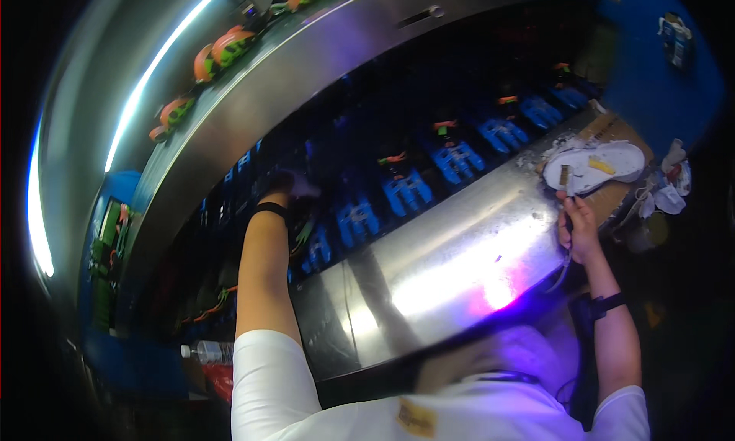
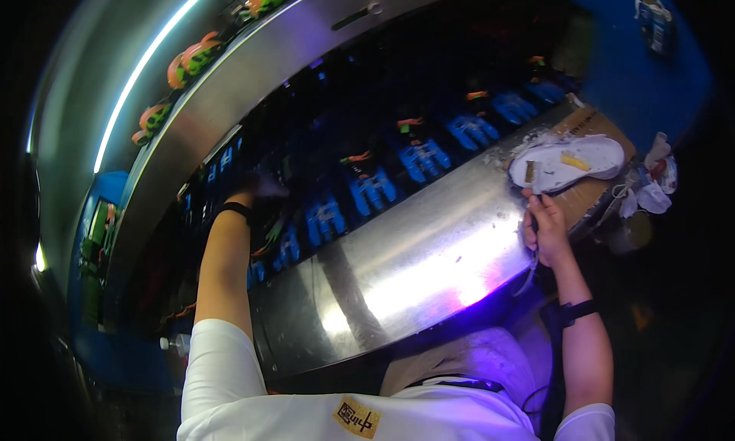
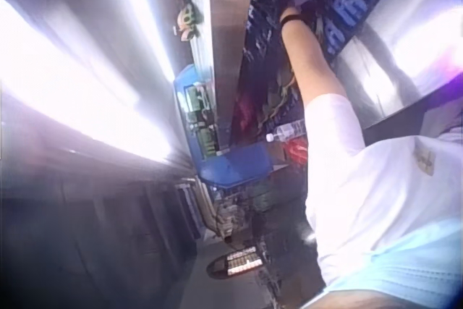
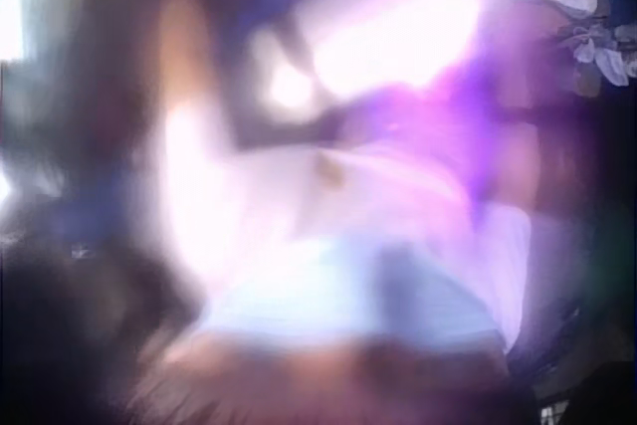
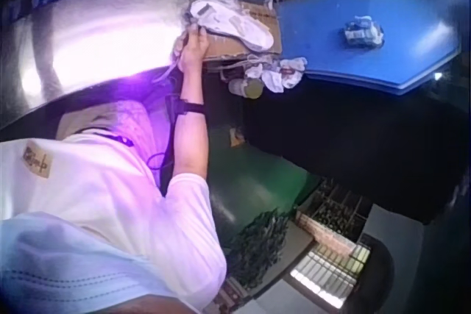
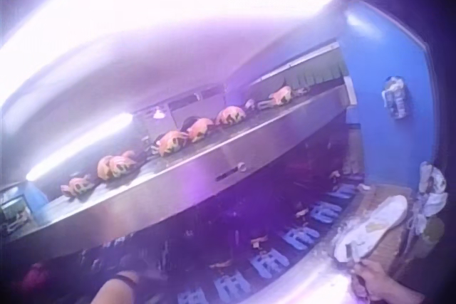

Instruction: Applying adhesive to the edges of shoe soles using a small brush at a manufacturing station.

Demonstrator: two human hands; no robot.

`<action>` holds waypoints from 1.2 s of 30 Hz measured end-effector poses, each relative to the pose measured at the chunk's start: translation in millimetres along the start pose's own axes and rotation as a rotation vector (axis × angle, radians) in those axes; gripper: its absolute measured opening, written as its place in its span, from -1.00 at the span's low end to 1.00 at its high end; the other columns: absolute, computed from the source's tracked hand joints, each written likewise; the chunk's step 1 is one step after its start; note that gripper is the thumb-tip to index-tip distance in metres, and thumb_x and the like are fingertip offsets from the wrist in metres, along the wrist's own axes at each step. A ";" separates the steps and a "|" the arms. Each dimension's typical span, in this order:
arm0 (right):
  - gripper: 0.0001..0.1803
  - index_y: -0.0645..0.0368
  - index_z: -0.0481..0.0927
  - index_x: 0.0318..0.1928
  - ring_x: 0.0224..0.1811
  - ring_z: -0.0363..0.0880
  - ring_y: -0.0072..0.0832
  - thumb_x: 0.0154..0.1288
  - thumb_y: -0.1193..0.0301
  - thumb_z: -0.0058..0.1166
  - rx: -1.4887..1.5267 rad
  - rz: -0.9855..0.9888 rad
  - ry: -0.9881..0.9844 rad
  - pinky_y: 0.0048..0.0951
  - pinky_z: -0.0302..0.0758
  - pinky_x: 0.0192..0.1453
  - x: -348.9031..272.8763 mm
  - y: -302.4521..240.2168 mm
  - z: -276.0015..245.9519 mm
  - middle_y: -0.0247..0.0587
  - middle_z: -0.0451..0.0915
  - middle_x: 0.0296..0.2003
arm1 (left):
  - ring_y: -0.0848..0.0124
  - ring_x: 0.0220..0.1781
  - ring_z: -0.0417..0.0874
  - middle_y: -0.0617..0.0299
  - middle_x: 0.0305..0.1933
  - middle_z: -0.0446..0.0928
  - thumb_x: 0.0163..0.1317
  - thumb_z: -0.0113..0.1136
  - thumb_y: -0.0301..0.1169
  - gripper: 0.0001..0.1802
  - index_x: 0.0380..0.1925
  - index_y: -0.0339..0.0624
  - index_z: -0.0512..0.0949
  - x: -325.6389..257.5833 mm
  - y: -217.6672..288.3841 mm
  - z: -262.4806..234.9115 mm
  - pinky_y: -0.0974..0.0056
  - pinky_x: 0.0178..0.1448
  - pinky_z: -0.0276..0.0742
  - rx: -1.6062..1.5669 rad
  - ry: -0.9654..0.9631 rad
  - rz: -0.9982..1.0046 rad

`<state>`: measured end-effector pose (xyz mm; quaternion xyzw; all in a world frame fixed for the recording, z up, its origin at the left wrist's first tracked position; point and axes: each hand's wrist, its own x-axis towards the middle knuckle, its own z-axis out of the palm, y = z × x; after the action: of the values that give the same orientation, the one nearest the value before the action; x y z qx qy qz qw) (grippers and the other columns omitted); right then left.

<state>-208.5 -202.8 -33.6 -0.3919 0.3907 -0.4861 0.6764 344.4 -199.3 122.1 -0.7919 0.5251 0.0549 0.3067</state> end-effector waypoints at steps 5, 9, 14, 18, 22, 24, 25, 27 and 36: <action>-0.70 0.09 0.44 0.08 -0.77 0.21 -0.68 0.47 0.24 -0.06 0.007 0.054 0.003 -0.60 0.12 -0.76 -0.4 -1.2 2.2 -0.41 0.36 -0.60 | 0.05 0.40 0.31 -0.09 0.34 0.34 -0.05 0.35 0.08 -0.09 0.29 -0.12 0.36 54.9 80.7 -67.2 0.13 0.40 0.28 -1.038 0.160 0.136; -0.75 0.08 0.45 0.02 -0.78 0.21 -0.69 0.46 0.25 -0.03 0.039 0.040 -0.002 -0.59 0.11 -0.76 -1.6 -3.5 6.6 -0.42 0.36 -0.61 | 0.05 0.34 0.40 -0.11 0.27 0.41 -0.13 0.41 -0.08 -0.08 0.31 -0.07 0.33 83.9 155.8 -72.2 0.12 0.35 0.36 -0.752 0.525 0.152; -0.82 0.04 0.49 -0.14 -0.81 0.17 -0.70 0.45 0.22 -0.01 0.093 0.041 -0.019 -0.59 0.08 -0.78 -0.8 -3.6 6.2 -0.45 0.33 -0.66 | 0.08 0.21 0.53 -0.09 0.14 0.52 -0.23 0.42 -0.23 -0.18 0.20 -0.05 0.45 51.6 156.2 -70.1 0.14 0.28 0.43 -0.719 0.504 0.126; -0.78 0.10 0.50 -0.20 -0.81 0.21 -0.70 0.45 0.21 -0.01 0.086 0.063 -0.049 -0.61 0.10 -0.78 1.9 -0.3 0.6 -0.43 0.36 -0.64 | 0.11 -0.10 0.67 -0.02 -0.17 0.64 -0.24 0.42 -0.21 -0.50 -0.21 -0.15 0.63 -58.9 120.7 -55.1 0.14 0.05 0.56 -0.779 0.451 0.132; -0.79 0.13 0.51 -0.12 -0.78 0.27 -0.69 0.44 0.26 0.00 0.182 0.031 -0.081 -0.61 0.13 -0.78 4.2 4.9 -4.0 -0.39 0.41 -0.61 | 0.09 -0.11 0.69 -0.02 -0.22 0.65 -0.25 0.46 -0.14 -0.34 -0.12 -0.26 0.50 -165.4 122.9 -37.1 0.16 -0.01 0.58 -0.158 0.146 0.258; -0.79 0.13 0.51 -0.05 -0.76 0.28 -0.69 0.43 0.32 -0.02 0.186 0.055 -0.076 -0.62 0.13 -0.77 4.4 5.6 -5.0 -0.39 0.43 -0.59 | 0.14 -0.15 0.71 0.03 -0.21 0.65 -0.25 0.51 -0.08 -0.19 0.01 -0.23 0.44 -198.6 146.2 -12.7 0.12 -0.04 0.57 0.205 -0.051 0.200; -0.78 0.13 0.50 -0.01 -0.76 0.28 -0.69 0.42 0.33 -0.02 0.188 0.047 -0.064 -0.62 0.15 -0.76 3.3 5.2 -4.6 -0.39 0.43 -0.58 | 0.16 -0.13 0.71 0.06 -0.19 0.65 -0.21 0.49 -0.09 -0.21 0.03 -0.23 0.42 -214.2 157.5 5.1 0.10 -0.05 0.57 0.352 -0.027 0.168; -0.73 0.11 0.47 0.08 -0.71 0.31 -0.71 0.45 0.32 -0.05 0.181 0.033 -0.046 -0.64 0.19 -0.72 -2.3 2.9 -2.6 -0.39 0.43 -0.54 | 0.21 -0.10 0.70 0.10 -0.18 0.66 -0.06 0.39 -0.23 -0.42 -0.04 -0.24 0.46 -231.9 163.4 34.3 0.10 -0.06 0.52 0.592 -0.051 0.113; -0.54 0.12 0.26 0.33 -0.62 0.31 -0.77 0.50 0.29 -0.13 -0.167 -0.115 -0.060 -0.68 0.28 -0.61 -69.7 -52.9 27.3 -0.40 0.46 -0.45 | 0.29 -0.27 0.54 0.04 -0.17 0.54 0.04 0.07 -0.38 -0.78 -0.30 -0.22 0.50 -247.2 123.6 47.4 0.23 -0.22 0.38 0.567 0.657 0.522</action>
<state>-217.7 -143.2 35.3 -0.4833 0.3862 -0.4777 0.6237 139.2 -8.5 132.0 -0.4951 0.7686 -0.2672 0.3045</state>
